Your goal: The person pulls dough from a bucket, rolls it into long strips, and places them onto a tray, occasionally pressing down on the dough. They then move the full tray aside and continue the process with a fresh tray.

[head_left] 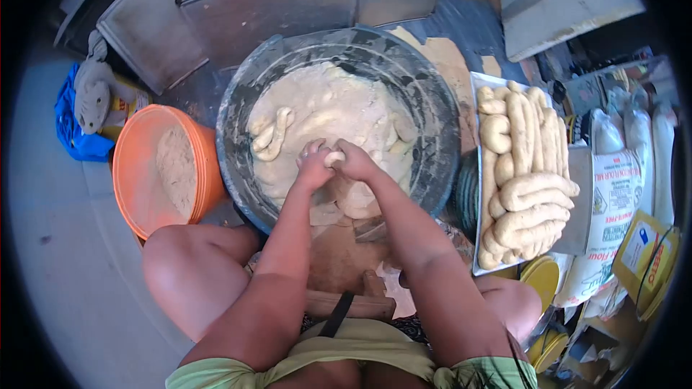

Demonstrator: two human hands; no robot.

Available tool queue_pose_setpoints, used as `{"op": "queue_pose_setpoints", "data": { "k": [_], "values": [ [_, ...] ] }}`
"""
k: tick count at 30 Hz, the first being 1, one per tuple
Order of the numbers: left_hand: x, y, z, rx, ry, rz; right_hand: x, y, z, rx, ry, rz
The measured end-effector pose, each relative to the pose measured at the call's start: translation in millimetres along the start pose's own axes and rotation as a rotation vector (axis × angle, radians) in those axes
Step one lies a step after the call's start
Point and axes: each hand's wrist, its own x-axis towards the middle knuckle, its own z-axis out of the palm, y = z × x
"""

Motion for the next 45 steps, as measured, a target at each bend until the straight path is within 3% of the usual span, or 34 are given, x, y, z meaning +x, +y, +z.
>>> {"op": "queue_pose_setpoints", "data": {
  "k": [1,2,4,5,6,9,10,12,14,17,19,21,22,23,25,26,28,29,30,31,33,34,36,37,39,41,43,45],
  "values": [
    [13,-17,25,-0.467,0.039,-0.002,-4,-6,-18,0.276,-0.025,-0.103],
    [15,-4,18,-0.462,0.032,0.016,-15,-17,-43,0.279,-0.006,-0.098],
    [7,39,-16,-0.926,-0.254,-0.036,-51,-48,-109,-0.117,-0.108,-0.233],
    [3,65,-39,-0.621,-0.221,0.054,-77,-59,-145,-0.23,-0.095,-0.206],
    [-3,90,-53,-0.612,-0.224,0.068,-105,-64,-182,-0.343,-0.081,-0.178],
    [-13,177,-85,-0.53,-0.371,0.354,-188,-44,-287,-0.191,0.007,-0.115],
    [-14,211,-91,-0.557,-0.424,0.401,-216,-32,-316,-0.152,0.035,0.108],
    [-15,279,-98,-0.502,-0.247,0.629,-262,2,-354,-0.04,0.214,0.011],
    [-9,335,-85,-0.49,-0.001,0.745,-300,39,-375,0.087,0.476,0.094],
    [10,374,-36,-0.45,-0.007,0.733,-324,139,-360,0.077,0.598,0.269],
    [15,382,-19,-0.438,-0.166,0.531,-330,171,-356,-0.018,0.657,0.36],
    [6,375,-21,-0.433,-0.086,0.587,-329,186,-350,-0.113,0.709,0.113],
    [0,366,-25,-0.431,-0.009,0.646,-328,180,-357,-0.054,0.602,0.207],
    [-3,350,-24,-0.529,0.082,0.718,-322,176,-356,-0.056,0.64,0.233],
    [-10,306,-19,-0.497,0.342,0.618,-314,126,-354,-0.096,0.661,0.268],
    [-10,275,-19,-0.448,0.396,0.483,-306,106,-354,-0.097,0.651,0.261],
    [10,173,7,-0.303,0.585,0.252,-290,76,-353,-0.153,0.686,0.017],
    [15,111,25,-0.127,0.695,0.073,-283,56,-349,-0.15,0.679,0.017],
    [14,68,21,-0.17,0.734,-0.137,-277,33,-343,-0.215,0.62,-0.062],
    [21,22,19,-0.29,0.631,-0.402,-271,12,-334,-0.279,0.561,-0.142],
    [39,-51,19,-0.164,0.558,-0.457,-258,-25,-316,-0.282,0.469,-0.164],
    [48,-63,16,-0.166,0.553,-0.464,-250,-40,-306,-0.287,0.383,-0.188],
    [62,-82,13,-0.073,0.746,-0.186,-232,-62,-289,-0.264,0.263,-0.27],
    [61,-75,4,-0.078,0.745,-0.194,-221,-74,-281,-0.276,0.228,-0.322],
    [52,-35,-23,-0.05,0.076,-0.38,-194,-94,-262,-0.25,0.143,-0.343],
    [37,-15,-1,0.056,0.214,-0.369,-161,-98,-239,-0.233,0.002,-0.367],
    [15,-10,21,0.181,0.322,-0.204,-112,-84,-211,-0.204,-0.097,-0.305],
    [-7,-10,23,0.139,0.226,-0.179,-49,-66,-171,-0.184,-0.072,-0.223]
  ]
}}
